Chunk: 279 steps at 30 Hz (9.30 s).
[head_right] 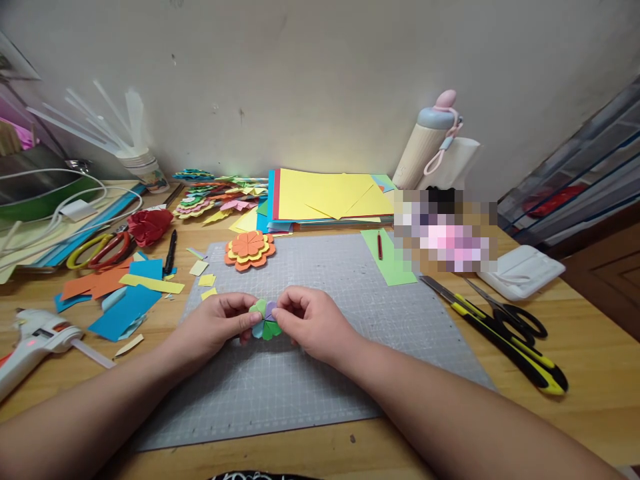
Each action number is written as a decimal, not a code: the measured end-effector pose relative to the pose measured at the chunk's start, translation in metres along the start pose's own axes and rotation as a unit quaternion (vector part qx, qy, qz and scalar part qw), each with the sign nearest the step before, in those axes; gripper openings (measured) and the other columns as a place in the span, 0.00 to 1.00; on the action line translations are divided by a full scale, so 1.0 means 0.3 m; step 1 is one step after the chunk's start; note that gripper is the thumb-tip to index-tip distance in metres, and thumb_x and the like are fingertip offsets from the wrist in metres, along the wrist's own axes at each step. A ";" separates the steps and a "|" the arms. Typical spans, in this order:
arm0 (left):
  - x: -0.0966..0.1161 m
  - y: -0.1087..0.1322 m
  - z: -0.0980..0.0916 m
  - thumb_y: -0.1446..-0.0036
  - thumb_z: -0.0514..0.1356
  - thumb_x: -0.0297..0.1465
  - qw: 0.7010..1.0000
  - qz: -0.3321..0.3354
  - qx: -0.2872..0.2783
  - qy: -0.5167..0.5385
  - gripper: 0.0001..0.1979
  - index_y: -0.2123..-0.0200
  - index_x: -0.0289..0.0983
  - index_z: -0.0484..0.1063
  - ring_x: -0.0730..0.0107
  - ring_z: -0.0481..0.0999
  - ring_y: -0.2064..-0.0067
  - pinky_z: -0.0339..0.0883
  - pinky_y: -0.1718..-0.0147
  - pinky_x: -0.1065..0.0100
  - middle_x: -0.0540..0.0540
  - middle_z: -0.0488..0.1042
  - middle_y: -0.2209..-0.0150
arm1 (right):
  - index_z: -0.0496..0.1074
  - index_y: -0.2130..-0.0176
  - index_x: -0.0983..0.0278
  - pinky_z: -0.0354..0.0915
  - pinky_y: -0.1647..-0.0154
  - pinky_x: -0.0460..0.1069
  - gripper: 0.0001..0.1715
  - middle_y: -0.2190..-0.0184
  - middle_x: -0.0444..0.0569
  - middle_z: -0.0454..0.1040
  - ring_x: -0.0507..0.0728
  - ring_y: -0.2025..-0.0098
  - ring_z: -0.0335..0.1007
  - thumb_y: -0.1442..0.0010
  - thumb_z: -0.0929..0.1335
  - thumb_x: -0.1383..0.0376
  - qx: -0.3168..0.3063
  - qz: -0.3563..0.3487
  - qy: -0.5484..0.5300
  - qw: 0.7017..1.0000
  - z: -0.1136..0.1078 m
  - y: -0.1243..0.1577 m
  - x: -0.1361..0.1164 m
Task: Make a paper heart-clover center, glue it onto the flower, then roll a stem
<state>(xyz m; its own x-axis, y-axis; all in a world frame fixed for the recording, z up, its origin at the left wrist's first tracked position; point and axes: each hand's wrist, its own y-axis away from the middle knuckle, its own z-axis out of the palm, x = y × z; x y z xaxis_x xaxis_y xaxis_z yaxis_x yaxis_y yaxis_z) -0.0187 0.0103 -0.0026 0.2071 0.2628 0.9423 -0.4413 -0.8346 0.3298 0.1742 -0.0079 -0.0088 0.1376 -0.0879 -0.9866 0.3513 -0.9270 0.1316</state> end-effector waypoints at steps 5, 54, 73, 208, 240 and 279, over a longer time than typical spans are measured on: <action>0.000 0.007 0.011 0.50 0.64 0.41 0.999 -0.002 0.012 -0.045 0.14 0.75 0.36 0.70 0.77 0.62 0.80 0.54 0.78 0.72 0.55 0.66 0.81 | 0.65 0.73 0.63 0.57 0.79 0.45 0.11 0.79 0.39 0.63 0.48 0.80 0.59 0.42 0.67 0.60 0.003 -0.007 0.025 1.000 0.006 0.010 -0.002; 0.000 0.003 0.016 0.52 0.65 0.41 0.998 0.000 0.004 0.066 0.15 0.77 0.35 0.68 0.79 0.61 0.80 0.52 0.80 0.75 0.55 0.68 0.81 | 0.64 0.76 0.63 0.52 0.83 0.42 0.12 0.83 0.38 0.66 0.45 0.84 0.59 0.47 0.68 0.60 -0.028 0.086 -0.092 0.992 0.025 0.009 -0.020; 0.004 0.013 0.035 0.52 0.65 0.41 0.998 0.016 0.044 0.031 0.15 0.77 0.35 0.68 0.79 0.59 0.80 0.50 0.79 0.73 0.55 0.65 0.82 | 0.63 0.73 0.63 0.55 0.83 0.43 0.14 0.81 0.39 0.65 0.47 0.83 0.61 0.43 0.67 0.57 -0.029 0.049 -0.041 0.998 0.031 0.014 -0.009; -0.023 0.014 0.048 0.47 0.63 0.34 0.993 0.090 0.048 0.064 0.21 0.49 0.39 0.66 0.78 0.65 0.77 0.60 0.79 0.72 0.54 0.66 0.73 | 0.69 0.70 0.65 0.64 0.82 0.43 0.17 0.77 0.44 0.73 0.49 0.80 0.71 0.47 0.72 0.54 -0.057 0.102 -0.189 0.975 0.033 0.006 0.011; -0.033 0.037 0.055 0.48 0.64 0.33 0.989 0.136 0.021 -0.058 0.29 0.43 0.36 0.64 0.69 0.72 0.67 0.68 0.67 0.65 0.46 0.74 0.66 | 0.70 0.68 0.65 0.61 0.84 0.41 0.19 0.78 0.43 0.72 0.48 0.80 0.68 0.45 0.70 0.51 -0.067 0.104 -0.220 0.968 0.017 0.003 0.003; -0.050 0.033 0.051 0.49 0.65 0.34 0.986 0.145 0.002 -0.088 0.33 0.40 0.38 0.63 0.71 0.71 0.71 0.67 0.72 0.68 0.50 0.72 0.70 | 0.70 0.75 0.65 0.61 0.80 0.43 0.17 0.81 0.43 0.73 0.48 0.80 0.66 0.51 0.75 0.56 -0.036 0.112 -0.180 0.977 0.000 -0.007 0.005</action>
<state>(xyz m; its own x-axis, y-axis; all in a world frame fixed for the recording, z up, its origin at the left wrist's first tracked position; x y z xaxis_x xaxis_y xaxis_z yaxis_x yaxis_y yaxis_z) -0.0129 -0.0094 -0.0143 0.2218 -0.0742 0.9723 -0.5015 -0.8638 0.0485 0.1737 -0.0062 -0.0105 -0.1123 -0.4203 -0.9004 0.4153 -0.8431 0.3418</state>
